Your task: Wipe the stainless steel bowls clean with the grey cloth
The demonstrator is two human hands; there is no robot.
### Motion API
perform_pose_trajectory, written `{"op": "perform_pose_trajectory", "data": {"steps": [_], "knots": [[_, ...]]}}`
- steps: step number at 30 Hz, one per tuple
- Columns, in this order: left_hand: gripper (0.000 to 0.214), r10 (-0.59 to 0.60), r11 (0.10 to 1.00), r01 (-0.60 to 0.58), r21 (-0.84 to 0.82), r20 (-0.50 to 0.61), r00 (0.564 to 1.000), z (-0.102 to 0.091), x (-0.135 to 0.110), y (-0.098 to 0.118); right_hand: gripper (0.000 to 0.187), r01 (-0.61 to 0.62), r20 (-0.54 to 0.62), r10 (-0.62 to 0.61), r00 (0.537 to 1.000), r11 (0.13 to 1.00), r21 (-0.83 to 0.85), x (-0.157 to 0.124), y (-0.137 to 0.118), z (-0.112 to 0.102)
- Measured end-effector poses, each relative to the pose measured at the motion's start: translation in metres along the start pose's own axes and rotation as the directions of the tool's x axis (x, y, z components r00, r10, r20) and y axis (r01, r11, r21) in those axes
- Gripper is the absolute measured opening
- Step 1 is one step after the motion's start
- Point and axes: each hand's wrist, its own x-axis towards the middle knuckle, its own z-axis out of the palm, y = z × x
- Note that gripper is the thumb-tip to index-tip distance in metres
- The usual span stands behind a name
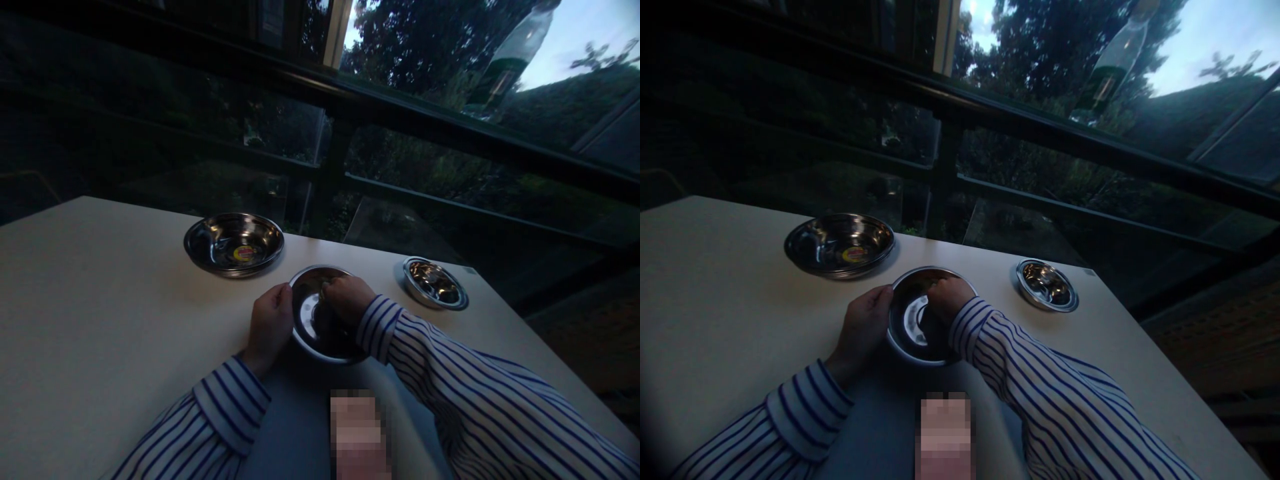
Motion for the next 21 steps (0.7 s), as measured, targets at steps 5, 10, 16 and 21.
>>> {"op": "perform_pose_trajectory", "data": {"steps": [5, 10, 16, 21], "knots": [[0.033, -0.01, 1.0, 0.011, 0.016, -0.002, 1.0, 0.0, 0.002, -0.001, 0.027, 0.128, -0.049, -0.128, 0.991, 0.992, 0.01, 0.004, -0.003, -0.001], [0.031, 0.011, 1.0, -0.011, 0.014, -0.019, 1.0, -0.002, 0.005, -0.005, 0.027, 0.281, -0.104, -0.277, 0.955, 0.959, 0.023, 0.007, -0.004, 0.001], [0.033, -0.024, 0.999, 0.024, -0.043, 0.002, 1.0, -0.003, 0.003, -0.004, 0.027, 0.238, -0.092, -0.25, 0.964, 0.964, -0.117, 0.001, 0.006, 0.006], [0.032, -0.061, 0.998, 0.062, 0.007, -0.025, 0.998, -0.006, 0.0, -0.002, 0.027, 0.25, -0.051, -0.257, 0.965, 0.961, -0.122, -0.008, 0.011, 0.002]]}}
